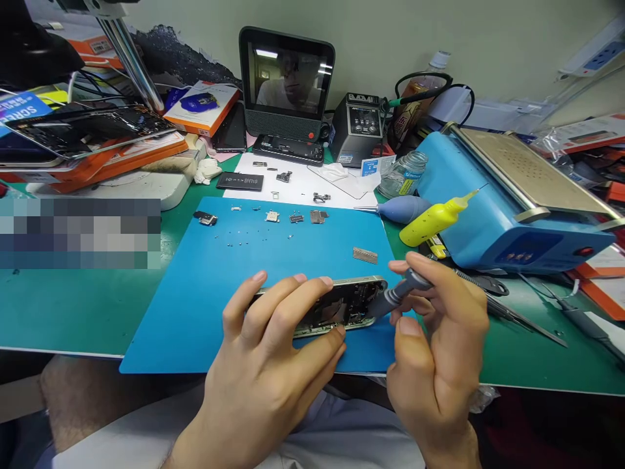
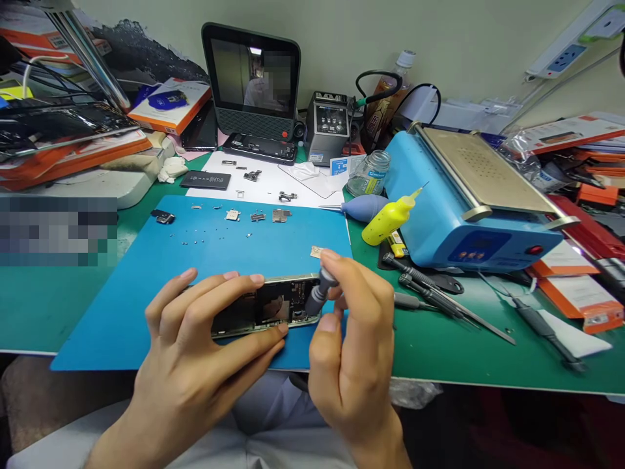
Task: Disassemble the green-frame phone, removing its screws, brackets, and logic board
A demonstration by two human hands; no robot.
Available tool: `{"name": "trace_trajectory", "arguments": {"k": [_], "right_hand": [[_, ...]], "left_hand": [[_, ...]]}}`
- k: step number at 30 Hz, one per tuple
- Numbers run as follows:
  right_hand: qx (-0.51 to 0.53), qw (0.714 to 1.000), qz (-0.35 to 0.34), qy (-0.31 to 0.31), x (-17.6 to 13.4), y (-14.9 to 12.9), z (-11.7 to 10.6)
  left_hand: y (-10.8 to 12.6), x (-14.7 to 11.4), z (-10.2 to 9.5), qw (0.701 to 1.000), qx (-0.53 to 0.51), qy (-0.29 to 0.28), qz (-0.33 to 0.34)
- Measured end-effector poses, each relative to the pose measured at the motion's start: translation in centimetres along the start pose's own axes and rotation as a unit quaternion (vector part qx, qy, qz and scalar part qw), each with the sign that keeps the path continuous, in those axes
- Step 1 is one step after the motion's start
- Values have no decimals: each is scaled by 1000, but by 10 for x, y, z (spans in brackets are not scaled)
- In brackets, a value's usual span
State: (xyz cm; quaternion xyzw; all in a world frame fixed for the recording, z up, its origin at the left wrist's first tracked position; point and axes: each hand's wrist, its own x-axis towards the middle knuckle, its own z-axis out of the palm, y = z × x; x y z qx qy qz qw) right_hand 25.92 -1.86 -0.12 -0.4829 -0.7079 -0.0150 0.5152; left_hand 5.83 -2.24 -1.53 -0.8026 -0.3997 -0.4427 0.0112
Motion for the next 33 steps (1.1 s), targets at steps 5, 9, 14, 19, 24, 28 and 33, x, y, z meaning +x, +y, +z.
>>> {"name": "trace_trajectory", "arguments": {"k": [5, 9, 14, 19, 24, 28, 33], "right_hand": [[-19, 999, -4, 29, -5, 1, -2], [4, 999, 2, 48, -7, 0, -2], [30, 997, 60, 44, -3, -4, 1], [154, 979, 121, 58, -3, -7, 2], [235, 966, 103, -20, -4, -7, -3], [232, 969, 80, -18, -6, -8, -4], [126, 981, 111, 97, -4, -7, 1]], "left_hand": [[-1, -1, -1, 1000, -3, -1, 0], [-1, 0, 0, 1000, -6, -2, -2], [-1, -1, 0, 1000, -7, -3, -3], [-1, -1, -1, 1000, -9, -11, -9], [-1, 1, -1, 1000, -7, -13, -12], [-1, 2, 0, 1000, -7, -11, -12], [-2, 2, 1, 1000, -5, -16, -16]]}}
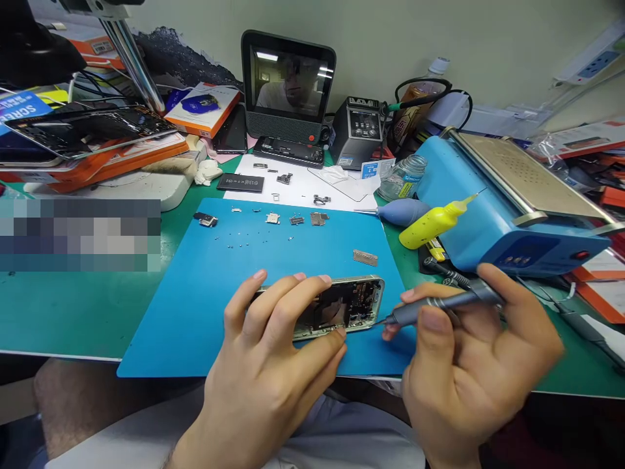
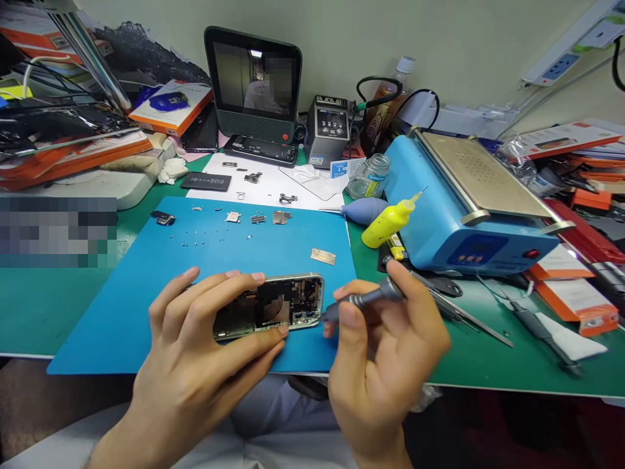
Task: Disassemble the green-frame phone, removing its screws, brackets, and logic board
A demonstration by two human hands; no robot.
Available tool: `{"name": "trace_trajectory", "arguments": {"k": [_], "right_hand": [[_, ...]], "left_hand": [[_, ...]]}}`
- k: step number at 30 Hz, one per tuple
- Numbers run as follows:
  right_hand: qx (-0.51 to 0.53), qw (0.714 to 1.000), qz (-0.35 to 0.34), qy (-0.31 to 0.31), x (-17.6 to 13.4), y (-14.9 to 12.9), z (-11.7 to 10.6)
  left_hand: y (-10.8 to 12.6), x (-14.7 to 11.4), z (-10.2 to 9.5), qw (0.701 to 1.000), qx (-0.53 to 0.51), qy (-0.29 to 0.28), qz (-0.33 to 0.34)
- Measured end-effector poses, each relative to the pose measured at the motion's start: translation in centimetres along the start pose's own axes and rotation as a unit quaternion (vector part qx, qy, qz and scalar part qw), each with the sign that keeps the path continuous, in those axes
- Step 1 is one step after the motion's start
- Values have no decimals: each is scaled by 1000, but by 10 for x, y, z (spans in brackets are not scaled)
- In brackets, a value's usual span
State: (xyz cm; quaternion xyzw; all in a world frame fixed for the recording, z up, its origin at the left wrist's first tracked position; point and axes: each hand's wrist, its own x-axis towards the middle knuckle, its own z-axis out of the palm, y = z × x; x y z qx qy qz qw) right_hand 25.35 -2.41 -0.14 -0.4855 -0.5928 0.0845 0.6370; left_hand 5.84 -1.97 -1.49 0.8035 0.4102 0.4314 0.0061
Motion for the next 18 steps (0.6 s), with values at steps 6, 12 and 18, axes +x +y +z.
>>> {"name": "trace_trajectory", "arguments": {"k": [6, 12, 18], "right_hand": [[-73, 996, -31, -34, 1, 4, 3], [-76, 996, -29, -32, 0, 4, 3], [-91, 995, -18, -44, 1, 4, 3]], "left_hand": [[2, 0, -2, 1000, -1, 1, 2], [2, 0, -2, 1000, 0, 0, 4], [1, 0, -3, 1000, 3, -1, 1]]}}
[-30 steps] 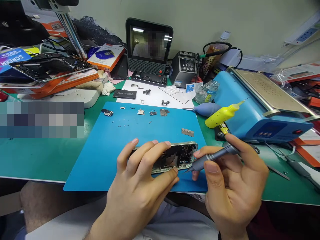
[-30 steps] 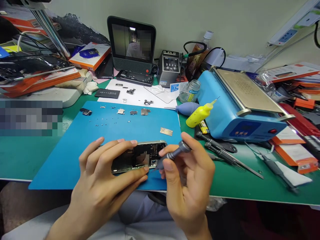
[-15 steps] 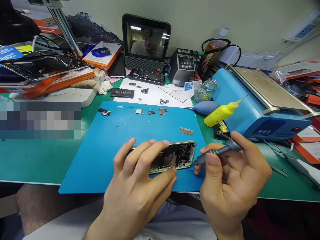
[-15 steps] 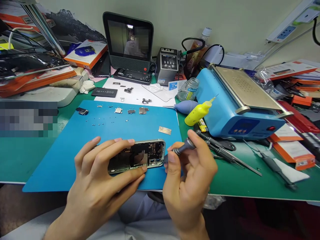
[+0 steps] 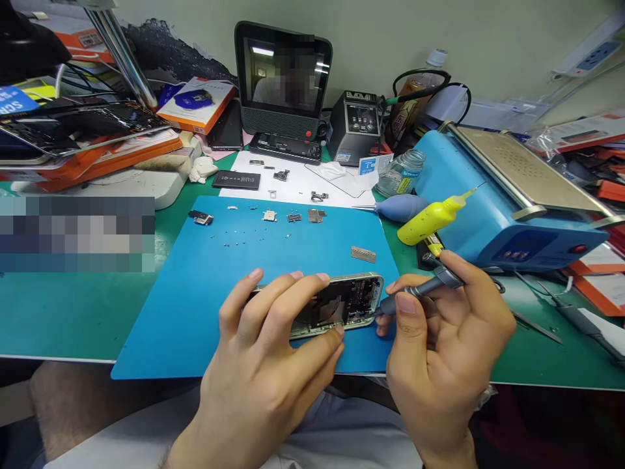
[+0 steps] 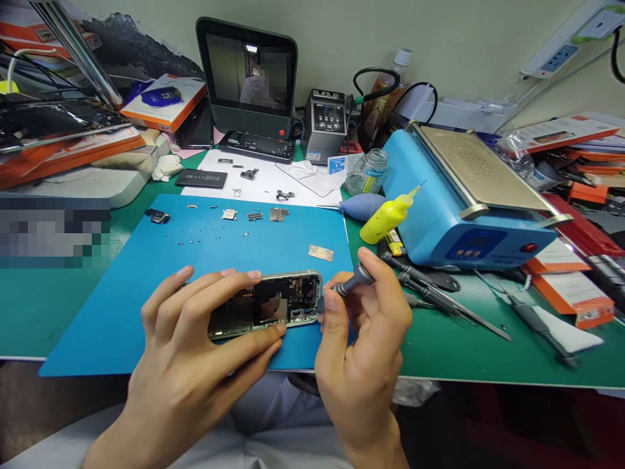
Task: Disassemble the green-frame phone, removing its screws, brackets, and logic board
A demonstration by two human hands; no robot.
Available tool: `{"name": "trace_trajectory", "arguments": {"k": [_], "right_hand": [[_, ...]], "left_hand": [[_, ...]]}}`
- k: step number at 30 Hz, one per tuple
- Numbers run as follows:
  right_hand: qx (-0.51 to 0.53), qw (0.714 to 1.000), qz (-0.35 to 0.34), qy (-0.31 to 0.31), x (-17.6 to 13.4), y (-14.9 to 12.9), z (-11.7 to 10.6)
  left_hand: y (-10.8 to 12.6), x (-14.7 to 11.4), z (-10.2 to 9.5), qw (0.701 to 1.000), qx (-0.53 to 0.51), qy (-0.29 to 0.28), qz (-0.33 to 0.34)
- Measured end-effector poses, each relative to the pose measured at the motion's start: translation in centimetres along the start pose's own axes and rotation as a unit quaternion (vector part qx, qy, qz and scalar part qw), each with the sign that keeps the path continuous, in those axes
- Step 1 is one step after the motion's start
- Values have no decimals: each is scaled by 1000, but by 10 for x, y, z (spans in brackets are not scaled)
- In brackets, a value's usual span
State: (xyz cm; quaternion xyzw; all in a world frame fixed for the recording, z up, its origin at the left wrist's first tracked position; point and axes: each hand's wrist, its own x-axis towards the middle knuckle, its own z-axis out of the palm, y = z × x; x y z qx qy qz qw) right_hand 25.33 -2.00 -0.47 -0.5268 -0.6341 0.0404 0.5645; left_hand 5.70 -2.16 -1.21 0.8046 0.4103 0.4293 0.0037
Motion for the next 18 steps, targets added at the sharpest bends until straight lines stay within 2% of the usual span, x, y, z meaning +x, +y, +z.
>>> {"name": "trace_trajectory", "arguments": {"k": [7, 12, 18], "right_hand": [[-43, 999, -7, -29, -2, 2, -4], [-65, 994, -76, -51, 3, 2, -3], [-79, 994, -72, -21, 1, 2, -4]], "left_hand": [[1, 1, 1, 1000, -1, 4, 3], [0, 0, 1, 1000, -3, 4, 3], [0, 0, 0, 1000, -6, 7, 5]]}}
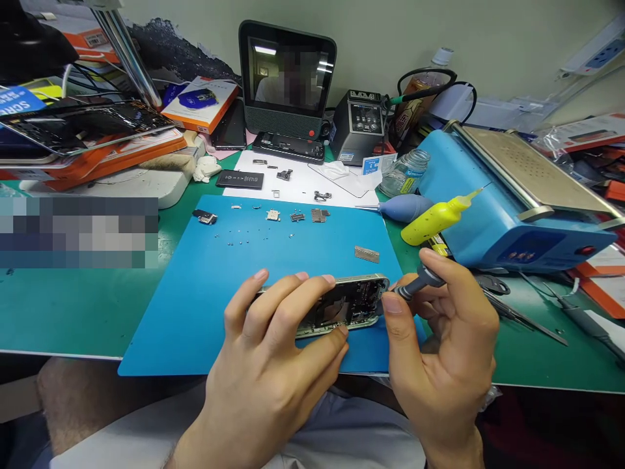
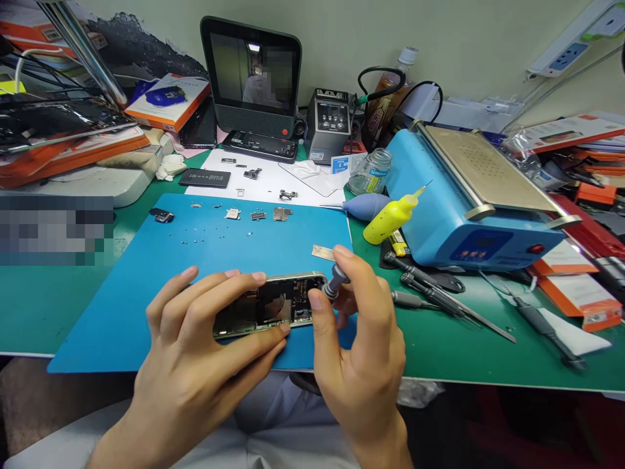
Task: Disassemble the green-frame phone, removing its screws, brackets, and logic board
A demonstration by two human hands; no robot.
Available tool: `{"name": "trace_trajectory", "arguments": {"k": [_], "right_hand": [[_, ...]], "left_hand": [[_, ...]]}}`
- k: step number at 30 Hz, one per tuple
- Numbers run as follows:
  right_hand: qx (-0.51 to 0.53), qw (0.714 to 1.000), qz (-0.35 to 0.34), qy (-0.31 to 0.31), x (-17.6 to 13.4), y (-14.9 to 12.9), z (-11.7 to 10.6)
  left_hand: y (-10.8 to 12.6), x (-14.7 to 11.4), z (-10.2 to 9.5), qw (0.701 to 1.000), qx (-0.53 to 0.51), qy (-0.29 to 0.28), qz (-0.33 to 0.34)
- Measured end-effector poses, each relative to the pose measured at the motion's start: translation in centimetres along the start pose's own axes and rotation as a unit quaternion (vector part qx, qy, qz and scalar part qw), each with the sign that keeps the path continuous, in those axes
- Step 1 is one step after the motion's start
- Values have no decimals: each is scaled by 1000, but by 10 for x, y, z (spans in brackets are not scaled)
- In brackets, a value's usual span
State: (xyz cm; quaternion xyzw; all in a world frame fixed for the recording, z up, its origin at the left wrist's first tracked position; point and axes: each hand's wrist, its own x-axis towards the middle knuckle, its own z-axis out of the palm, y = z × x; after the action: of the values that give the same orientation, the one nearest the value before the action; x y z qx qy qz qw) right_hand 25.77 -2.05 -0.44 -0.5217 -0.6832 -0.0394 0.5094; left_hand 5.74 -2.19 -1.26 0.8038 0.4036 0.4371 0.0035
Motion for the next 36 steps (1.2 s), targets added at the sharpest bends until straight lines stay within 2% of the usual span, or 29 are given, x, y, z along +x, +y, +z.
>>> {"name": "trace_trajectory", "arguments": {"k": [4, 7, 13, 15, 19, 23, 27, 31, 36], "right_hand": [[23, 999, 42, 11, -7, 3, 0], [29, 999, 43, -5, -8, 3, 0], [-32, 997, -62, -33, 4, 0, -1], [-39, 995, -77, -43, 8, 0, -1], [-39, 998, -37, -38, 10, -1, -1], [6, 999, 11, -31, 7, -1, -2], [23, 999, 14, -24, 3, -1, -1], [68, 996, 50, 0, 0, -1, 0], [63, 998, 30, 12, -2, 0, 1]], "left_hand": [[0, -1, 1, 1000, 1, 1, 2], [-1, -1, 1, 1000, 1, -1, 0], [0, -1, 1, 1000, 0, 6, 5], [0, -1, 1, 1000, 0, 7, 5], [0, -2, 1, 1000, 1, 4, 5], [-1, -2, 1, 1000, 0, 5, 4], [-1, -1, 1, 1000, -1, 7, 5], [0, -2, 1, 1000, 0, 5, 4], [1, -3, 1, 1000, 3, 9, 5]]}}
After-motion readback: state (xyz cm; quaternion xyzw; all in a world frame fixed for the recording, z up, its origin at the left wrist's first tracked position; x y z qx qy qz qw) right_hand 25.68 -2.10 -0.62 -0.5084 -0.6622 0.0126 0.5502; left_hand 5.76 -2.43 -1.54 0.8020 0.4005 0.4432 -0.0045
